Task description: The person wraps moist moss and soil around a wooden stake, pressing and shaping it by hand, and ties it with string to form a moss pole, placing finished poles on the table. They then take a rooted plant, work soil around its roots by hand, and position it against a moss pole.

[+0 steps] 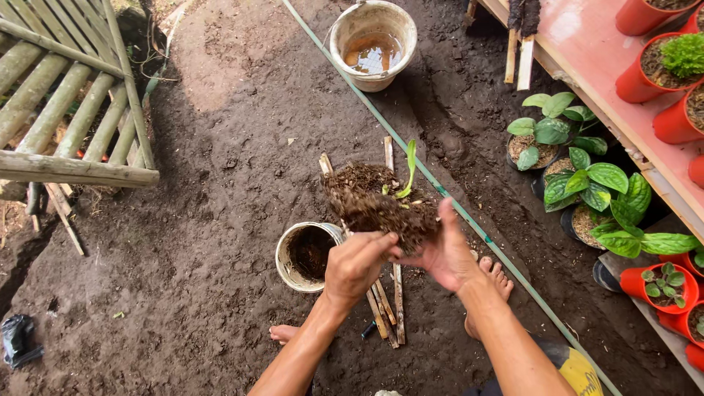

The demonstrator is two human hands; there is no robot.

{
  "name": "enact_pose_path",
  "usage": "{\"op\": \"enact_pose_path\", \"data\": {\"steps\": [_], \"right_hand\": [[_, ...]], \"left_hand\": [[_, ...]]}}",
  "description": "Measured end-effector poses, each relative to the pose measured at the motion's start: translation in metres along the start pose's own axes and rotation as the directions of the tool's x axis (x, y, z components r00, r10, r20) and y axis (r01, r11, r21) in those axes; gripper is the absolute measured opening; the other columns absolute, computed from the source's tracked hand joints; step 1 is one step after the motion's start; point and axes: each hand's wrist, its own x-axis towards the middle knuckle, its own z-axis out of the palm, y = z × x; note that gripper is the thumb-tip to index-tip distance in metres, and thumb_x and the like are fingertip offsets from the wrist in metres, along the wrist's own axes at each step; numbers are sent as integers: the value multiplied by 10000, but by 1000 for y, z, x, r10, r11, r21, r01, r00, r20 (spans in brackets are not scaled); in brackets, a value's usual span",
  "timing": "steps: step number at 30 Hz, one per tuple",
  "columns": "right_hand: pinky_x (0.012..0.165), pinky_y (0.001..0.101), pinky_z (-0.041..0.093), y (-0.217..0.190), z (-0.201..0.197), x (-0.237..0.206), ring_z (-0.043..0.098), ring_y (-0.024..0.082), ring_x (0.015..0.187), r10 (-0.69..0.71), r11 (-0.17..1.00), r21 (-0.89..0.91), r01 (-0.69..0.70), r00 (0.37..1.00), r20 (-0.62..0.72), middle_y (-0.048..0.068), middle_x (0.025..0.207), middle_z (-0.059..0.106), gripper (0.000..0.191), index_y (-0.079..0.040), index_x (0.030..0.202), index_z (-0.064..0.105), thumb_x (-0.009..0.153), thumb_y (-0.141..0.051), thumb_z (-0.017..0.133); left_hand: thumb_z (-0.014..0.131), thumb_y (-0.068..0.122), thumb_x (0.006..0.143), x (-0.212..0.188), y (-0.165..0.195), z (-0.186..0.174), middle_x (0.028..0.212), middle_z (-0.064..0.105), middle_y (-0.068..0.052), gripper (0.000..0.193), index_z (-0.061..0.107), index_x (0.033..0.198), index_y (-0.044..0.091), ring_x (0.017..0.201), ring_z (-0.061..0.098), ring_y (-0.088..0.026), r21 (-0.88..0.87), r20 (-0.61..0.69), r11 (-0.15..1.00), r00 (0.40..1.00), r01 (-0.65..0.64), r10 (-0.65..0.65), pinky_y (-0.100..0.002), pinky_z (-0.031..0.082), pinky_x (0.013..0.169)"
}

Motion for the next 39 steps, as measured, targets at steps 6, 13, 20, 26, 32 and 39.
{"op": "enact_pose_path", "data": {"steps": [6,13,20,26,32,39], "right_hand": [[767,374,614,15,-9,7,731,199,859,-152,983,-110,144,986,-70,81,963,736,238,-26,1015,665,904,-211,766],[828,350,612,24,-18,14,718,180,942,-105,990,81,117,984,-145,79,1044,737,186,-32,1059,716,950,-183,710],[842,355,616,16,-19,16,718,180,959,-139,977,128,171,964,-227,67,1062,738,213,-54,1101,708,950,-203,689],[800,361,608,12,-15,13,712,175,957,-196,965,133,227,957,-213,56,1063,736,216,-62,1122,703,966,-210,680],[807,373,617,12,-20,11,710,180,952,-338,915,170,367,924,-179,71,1067,727,194,-46,1128,690,990,-182,687],[840,301,558,13,-29,14,696,156,997,-348,931,41,364,913,-211,87,1111,744,171,-24,1153,702,1016,-125,701]], "left_hand": [[738,76,922,-20,1,1,956,803,-47,136,744,1057,58,816,779,-182,-109,203,985,973,136,-112,-297,623,672],[806,213,859,-25,3,12,975,775,-96,304,728,1106,53,794,741,-192,38,157,963,950,268,-271,-308,605,675],[757,169,924,-12,-6,24,955,747,-135,359,682,1223,-16,709,685,-195,151,200,985,973,85,-114,-323,584,589],[617,61,1022,-2,-8,39,1004,730,-151,153,664,1150,-9,809,709,-192,-10,57,963,962,270,-269,-267,615,646],[792,325,877,12,9,34,857,693,-175,471,564,1048,-50,727,690,-226,8,93,902,898,432,-431,-328,591,591],[569,259,1048,16,7,38,652,598,-77,300,564,838,46,525,543,-187,306,375,890,816,338,-439,-371,452,447]]}}
